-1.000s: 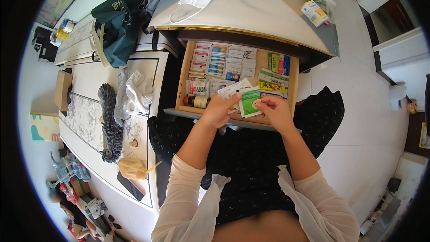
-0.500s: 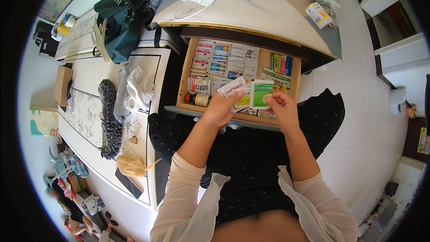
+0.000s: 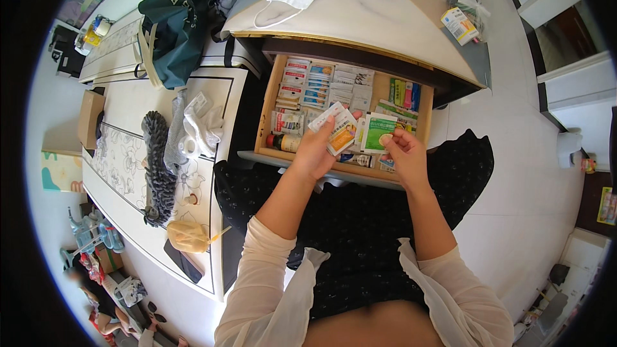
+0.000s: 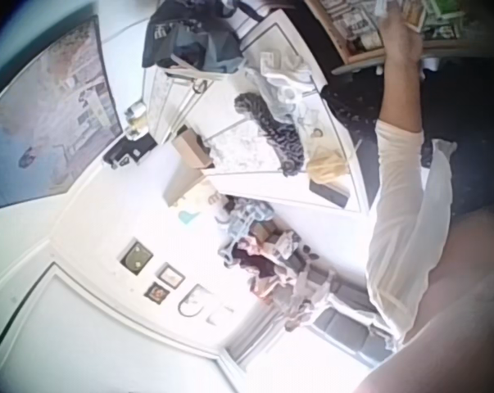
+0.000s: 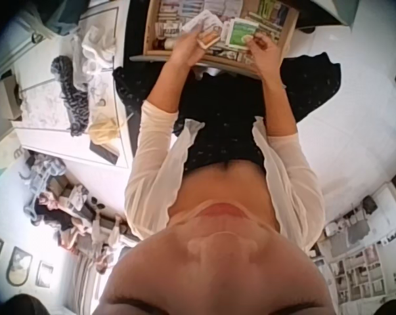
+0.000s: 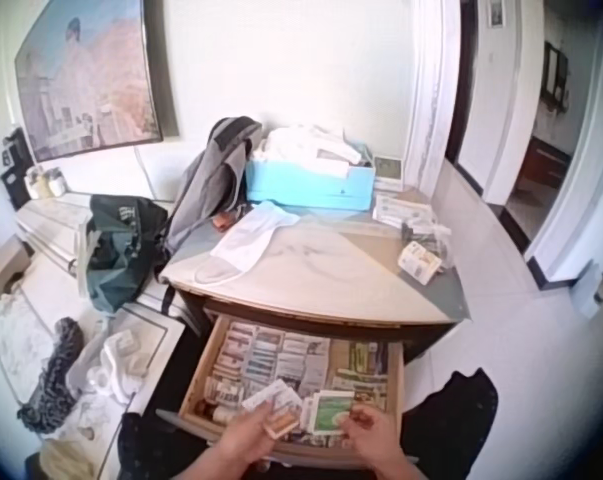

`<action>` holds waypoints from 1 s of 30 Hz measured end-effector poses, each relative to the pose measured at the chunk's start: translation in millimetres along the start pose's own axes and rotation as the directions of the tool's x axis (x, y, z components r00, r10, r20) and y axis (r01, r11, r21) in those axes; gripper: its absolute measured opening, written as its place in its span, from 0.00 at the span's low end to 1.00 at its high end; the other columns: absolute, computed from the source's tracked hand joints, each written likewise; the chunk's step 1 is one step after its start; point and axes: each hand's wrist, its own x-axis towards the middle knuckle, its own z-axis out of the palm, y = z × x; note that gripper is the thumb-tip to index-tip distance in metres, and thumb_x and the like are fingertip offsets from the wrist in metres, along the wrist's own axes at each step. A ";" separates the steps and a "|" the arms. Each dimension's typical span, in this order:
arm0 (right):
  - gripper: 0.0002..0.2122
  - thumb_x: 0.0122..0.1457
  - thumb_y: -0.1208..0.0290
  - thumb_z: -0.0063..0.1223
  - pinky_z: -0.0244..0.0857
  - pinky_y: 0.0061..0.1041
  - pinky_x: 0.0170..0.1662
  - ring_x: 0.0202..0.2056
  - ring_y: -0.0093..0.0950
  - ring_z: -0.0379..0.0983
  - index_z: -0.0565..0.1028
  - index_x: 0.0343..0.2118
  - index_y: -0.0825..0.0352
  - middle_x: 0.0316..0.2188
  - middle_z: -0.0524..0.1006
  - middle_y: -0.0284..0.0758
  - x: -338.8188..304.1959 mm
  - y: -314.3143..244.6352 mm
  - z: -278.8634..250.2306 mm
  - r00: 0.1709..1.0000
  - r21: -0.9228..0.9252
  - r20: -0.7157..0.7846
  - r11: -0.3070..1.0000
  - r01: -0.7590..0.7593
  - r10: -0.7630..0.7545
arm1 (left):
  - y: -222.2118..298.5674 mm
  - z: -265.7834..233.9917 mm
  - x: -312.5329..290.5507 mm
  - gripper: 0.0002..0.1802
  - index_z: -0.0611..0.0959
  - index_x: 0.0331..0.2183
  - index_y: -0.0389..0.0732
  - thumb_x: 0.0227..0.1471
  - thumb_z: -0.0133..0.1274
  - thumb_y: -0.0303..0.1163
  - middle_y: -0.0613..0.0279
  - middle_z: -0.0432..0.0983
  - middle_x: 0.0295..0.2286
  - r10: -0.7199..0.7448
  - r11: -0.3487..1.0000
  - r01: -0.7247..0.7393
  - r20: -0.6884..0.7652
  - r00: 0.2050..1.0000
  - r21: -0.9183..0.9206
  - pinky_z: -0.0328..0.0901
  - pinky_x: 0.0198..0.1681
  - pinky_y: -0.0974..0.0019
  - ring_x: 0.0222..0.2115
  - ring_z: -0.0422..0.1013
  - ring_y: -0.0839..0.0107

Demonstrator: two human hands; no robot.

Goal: The person sits on the floor and organizes small medical packets and boxes from a drawer onto a nearby surface. They repeatedly pick up items, sort them by type, and place them into the drawer in an orderly fashion.

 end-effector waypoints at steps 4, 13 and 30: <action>0.09 0.53 0.77 0.54 0.66 0.14 0.24 0.25 0.16 0.70 0.73 0.37 0.74 0.27 0.76 0.33 -2.8 1.5 4.8 0.996 -0.052 0.087 0.999 -0.015 0.020 | -2.3 -5.3 -0.1 0.29 0.65 0.51 0.37 0.60 0.31 0.50 0.55 0.69 0.46 -0.156 0.988 0.155 -0.077 0.985 -0.016 0.63 0.49 0.60 0.47 0.66 0.63; 0.10 0.53 0.77 0.54 0.67 0.14 0.25 0.26 0.16 0.71 0.73 0.38 0.73 0.28 0.76 0.32 -5.2 4.8 11.3 0.990 -0.104 0.123 0.993 -0.048 0.061 | -0.6 -3.1 -0.4 0.32 0.67 0.50 0.38 0.59 0.27 0.54 0.56 0.68 0.46 -0.181 0.983 0.181 -0.010 0.983 0.029 0.64 0.48 0.61 0.47 0.66 0.66; 0.09 0.55 0.76 0.51 0.69 0.16 0.26 0.27 0.20 0.72 0.70 0.37 0.73 0.29 0.75 0.34 -4.4 24.4 -3.7 0.987 -0.116 0.088 0.986 -0.122 0.132 | -29.7 -7.7 4.8 0.24 0.63 0.51 0.36 0.54 0.49 0.28 0.58 0.69 0.42 -0.043 0.805 0.051 -0.028 0.999 0.591 0.64 0.43 0.69 0.42 0.67 0.70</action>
